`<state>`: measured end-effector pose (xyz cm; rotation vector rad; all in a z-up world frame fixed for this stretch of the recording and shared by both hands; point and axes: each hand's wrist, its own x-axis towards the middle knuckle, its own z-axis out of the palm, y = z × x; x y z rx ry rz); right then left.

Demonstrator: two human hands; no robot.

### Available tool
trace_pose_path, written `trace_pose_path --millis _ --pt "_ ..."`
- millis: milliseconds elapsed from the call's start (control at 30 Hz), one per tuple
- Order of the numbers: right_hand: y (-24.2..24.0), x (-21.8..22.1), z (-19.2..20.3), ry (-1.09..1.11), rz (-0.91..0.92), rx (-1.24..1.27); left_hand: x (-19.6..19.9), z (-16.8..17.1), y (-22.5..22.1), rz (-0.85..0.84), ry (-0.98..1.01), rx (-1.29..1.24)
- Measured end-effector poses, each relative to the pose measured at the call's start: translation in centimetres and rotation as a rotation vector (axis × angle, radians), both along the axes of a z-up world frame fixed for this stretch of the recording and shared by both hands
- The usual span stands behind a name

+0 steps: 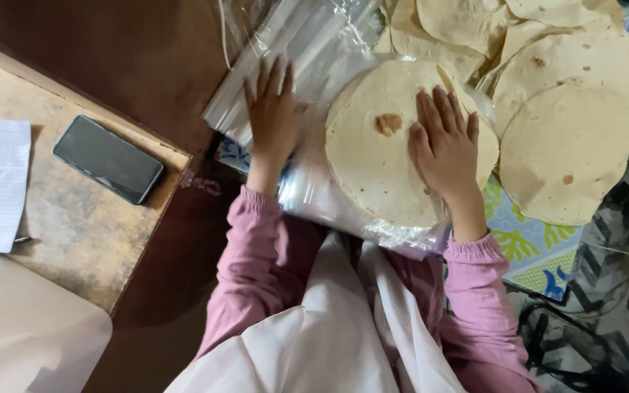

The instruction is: The person places flatbread tortillas one at a time into plastic bags.

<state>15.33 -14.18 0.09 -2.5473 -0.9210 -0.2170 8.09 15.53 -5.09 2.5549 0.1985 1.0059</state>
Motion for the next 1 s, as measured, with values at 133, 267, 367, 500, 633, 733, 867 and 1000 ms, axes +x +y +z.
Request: trace_pose_path --millis 133,267,367,500,633,733,867,1000 --pt "-0.1 0.6 -0.4 0.041 -0.017 0.01 1.6 -5.7 5.3 0.253 -0.07 0.406" --pt "-0.6 0.2 -0.7 -0.011 -0.034 0.13 0.0 -0.3 3.7 0.122 0.121 -0.114" --pt "-0.6 -1.8 2.3 -0.025 0.048 0.389 -3.1 8.4 -3.1 0.059 -0.222 0.248" --pt "-0.5 -7.1 7.0 -0.055 0.264 0.555 -7.7 13.1 -9.8 -0.394 0.004 -0.098" --pt "-3.6 -10.4 8.9 0.172 0.331 0.393 -10.4 18.0 -12.1 -0.551 -0.001 -0.127" --pt "-5.9 -11.6 10.0 0.265 0.381 0.558 -10.9 19.4 -12.2 -0.689 0.095 -0.12" --pt "-9.6 -12.4 7.3 0.266 0.283 1.091 -11.2 18.9 -11.3 -0.746 0.306 -0.014" --pt "-9.9 -12.9 9.3 0.105 0.038 1.276 -11.3 19.7 -9.5 -0.789 0.382 -0.122"
